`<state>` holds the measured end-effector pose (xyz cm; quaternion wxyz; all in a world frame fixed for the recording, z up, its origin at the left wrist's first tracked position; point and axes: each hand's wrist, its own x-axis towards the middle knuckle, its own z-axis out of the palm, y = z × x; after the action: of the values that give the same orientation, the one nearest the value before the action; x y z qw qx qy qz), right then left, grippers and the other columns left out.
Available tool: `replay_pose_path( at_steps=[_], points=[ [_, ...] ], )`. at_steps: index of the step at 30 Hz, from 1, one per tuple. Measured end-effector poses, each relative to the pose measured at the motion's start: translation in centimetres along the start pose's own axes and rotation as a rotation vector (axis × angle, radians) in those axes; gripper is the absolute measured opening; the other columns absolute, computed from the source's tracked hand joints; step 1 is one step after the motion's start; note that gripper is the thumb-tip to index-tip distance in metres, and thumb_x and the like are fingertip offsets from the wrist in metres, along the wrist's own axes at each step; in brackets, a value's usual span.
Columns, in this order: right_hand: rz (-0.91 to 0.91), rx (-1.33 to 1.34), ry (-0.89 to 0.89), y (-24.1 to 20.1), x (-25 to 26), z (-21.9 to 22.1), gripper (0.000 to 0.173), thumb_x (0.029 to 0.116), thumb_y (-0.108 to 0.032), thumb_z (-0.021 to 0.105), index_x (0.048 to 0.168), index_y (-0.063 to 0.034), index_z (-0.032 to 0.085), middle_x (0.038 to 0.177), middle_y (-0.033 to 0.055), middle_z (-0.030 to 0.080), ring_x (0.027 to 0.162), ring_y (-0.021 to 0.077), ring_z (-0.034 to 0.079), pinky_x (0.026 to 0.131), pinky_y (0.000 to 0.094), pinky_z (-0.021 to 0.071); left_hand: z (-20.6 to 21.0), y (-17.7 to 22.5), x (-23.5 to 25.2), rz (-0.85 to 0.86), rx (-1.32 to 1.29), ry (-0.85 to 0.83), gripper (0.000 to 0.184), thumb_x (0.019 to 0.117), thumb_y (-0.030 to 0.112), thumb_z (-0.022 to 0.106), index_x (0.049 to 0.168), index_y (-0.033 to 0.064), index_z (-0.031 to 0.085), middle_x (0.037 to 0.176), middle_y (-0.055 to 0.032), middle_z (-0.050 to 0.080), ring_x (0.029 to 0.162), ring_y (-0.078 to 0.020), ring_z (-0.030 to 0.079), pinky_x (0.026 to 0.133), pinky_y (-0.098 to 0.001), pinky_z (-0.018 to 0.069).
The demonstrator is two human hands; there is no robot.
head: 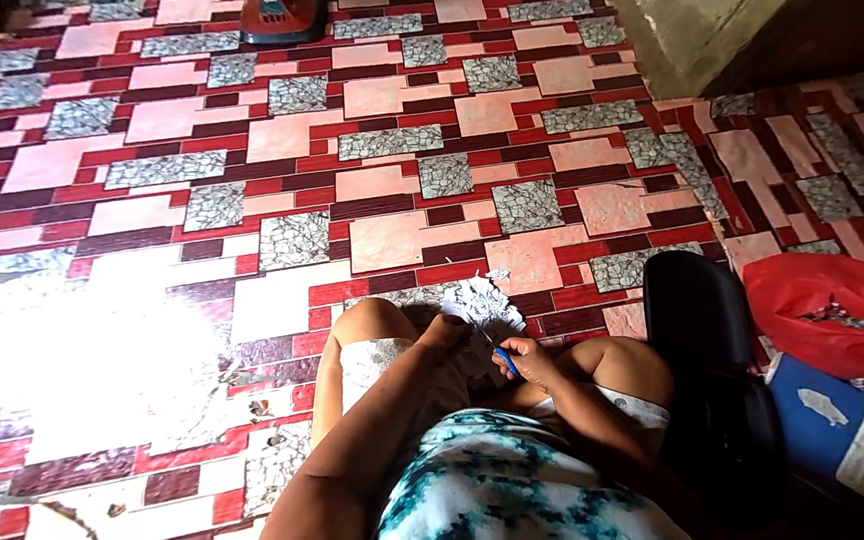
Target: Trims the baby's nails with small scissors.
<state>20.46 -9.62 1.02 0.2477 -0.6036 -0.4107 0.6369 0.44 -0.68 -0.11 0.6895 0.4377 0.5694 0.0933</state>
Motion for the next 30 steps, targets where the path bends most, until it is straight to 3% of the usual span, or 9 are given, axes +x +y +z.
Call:
replay_pose_path(
  at_steps=[3, 5, 6, 9, 14, 21, 24, 27, 30],
  points=[
    [-0.013, 0.058, 0.122, -0.1, -0.4, -0.7, 0.026, 0.0994, -0.014, 0.066, 0.117, 0.0042, 0.062, 0.076, 0.0016, 0.067, 0.061, 0.0048, 0.061, 0.056, 0.0207, 0.0506, 0.1, -0.1, 0.3, 0.073, 0.181, 0.085, 0.025, 0.1052, 0.022, 0.06, 0.106, -0.0023, 0.065, 0.076, -0.0036, 0.064, 0.058, -0.0063, 0.057, 0.058, -0.0224, 0.05],
    [-0.022, 0.137, 0.212, -0.2, -1.1, -1.4, 0.029, 0.1014, -0.013, 0.063, 0.123, 0.0057, 0.06, 0.078, 0.0028, 0.068, 0.061, 0.0053, 0.061, 0.055, 0.0205, 0.0498, 0.1, -0.3, 0.4, 0.201, 0.478, 0.053, 0.026, 0.1044, 0.017, 0.056, 0.119, -0.0026, 0.066, 0.102, -0.014, 0.07, 0.088, -0.0195, 0.068, 0.086, -0.0382, 0.056],
    [-0.033, 0.18, 0.25, -0.2, -1.6, -1.8, 0.029, 0.1016, -0.013, 0.063, 0.123, 0.0061, 0.06, 0.078, 0.0033, 0.069, 0.061, 0.0058, 0.062, 0.054, 0.0202, 0.0504, 0.5, -0.3, 0.4, 0.264, 0.625, 0.001, 0.03, 0.1031, 0.014, 0.054, 0.126, -0.0006, 0.066, 0.116, -0.0185, 0.069, 0.106, -0.0284, 0.068, 0.099, -0.0478, 0.0524],
    [-0.088, 0.275, 0.298, -0.1, -3.2, -3.0, 0.026, 0.1018, -0.01, 0.062, 0.122, 0.0063, 0.06, 0.078, 0.0036, 0.069, 0.062, 0.0079, 0.064, 0.055, 0.0211, 0.0521, 2.9, -0.8, 0.1, 0.392, 0.95, -0.164, 0.035, 0.0962, 0.004, 0.057, 0.129, 0.0077, 0.069, 0.135, -0.0266, 0.058, 0.129, -0.0443, 0.054, 0.108, -0.0602, 0.044],
    [-0.118, 0.468, 0.329, -0.3, -7.5, -3.7, 0.017, 0.105, -0.006, 0.048, 0.105, -0.0002, 0.064, 0.074, 0.0014, 0.067, 0.062, 0.0084, 0.064, 0.057, 0.0208, 0.0539, 5.1, -0.6, -0.3, 0.363, 1.272, -0.275, 0.035, 0.0949, 0.001, 0.06, 0.129, 0.0056, 0.068, 0.144, -0.0308, 0.049, 0.135, -0.0506, 0.044, 0.105, -0.0663, 0.0416],
    [-0.086, 0.618, 0.325, 0.4, -7.4, -3.8, 0.022, 0.109, -0.011, 0.043, 0.112, -0.0001, 0.061, 0.077, 0.0028, 0.065, 0.064, 0.0094, 0.063, 0.059, 0.0212, 0.0534, 5.2, -0.7, 0.3, 0.401, 1.341, -0.294, 0.027, 0.101, 0.007, 0.054, 0.124, 0.0002, 0.068, 0.142, -0.0278, 0.052, 0.136, -0.0475, 0.045, 0.106, -0.0639, 0.041],
    [-0.063, 0.625, 0.31, 0.0, -6.9, -4.2, 0.024, 0.11, -0.014, 0.041, 0.114, -0.001, 0.061, 0.077, 0.0019, 0.064, 0.064, 0.009, 0.062, 0.059, 0.0208, 0.0526, 4.4, -0.4, 0.1, 0.492, 1.175, -0.298, 0.024, 0.0992, 0.011, 0.059, 0.116, -0.0004, 0.072, 0.137, -0.0267, 0.057, 0.133, -0.0472, 0.048, 0.108, -0.0635, 0.0401],
    [-0.096, 0.589, 0.298, -0.6, -6.4, -4.5, 0.024, 0.1095, -0.014, 0.042, 0.115, -0.001, 0.06, 0.077, 0.0016, 0.064, 0.065, 0.009, 0.062, 0.06, 0.0209, 0.0528, 3.1, 0.5, -0.8, 0.593, 0.839, -0.251, 0.023, 0.0966, 0.009, 0.062, 0.112, -0.0053, 0.07, 0.127, -0.0234, 0.064, 0.124, -0.0361, 0.059, 0.11, -0.0501, 0.0446],
    [-0.065, 0.446, 0.301, -1.6, -5.1, -4.8, 0.022, 0.1074, -0.017, 0.051, 0.118, 0.0, 0.061, 0.082, 0.003, 0.068, 0.068, 0.0103, 0.064, 0.06, 0.0224, 0.052, 1.8, 1.4, -1.9, 0.556, 0.419, -0.178, 0.025, 0.1006, 0.008, 0.059, 0.117, -0.0111, 0.06, 0.106, -0.0185, 0.069, 0.095, -0.0219, 0.07, 0.092, -0.0371, 0.0578]
  ],
)
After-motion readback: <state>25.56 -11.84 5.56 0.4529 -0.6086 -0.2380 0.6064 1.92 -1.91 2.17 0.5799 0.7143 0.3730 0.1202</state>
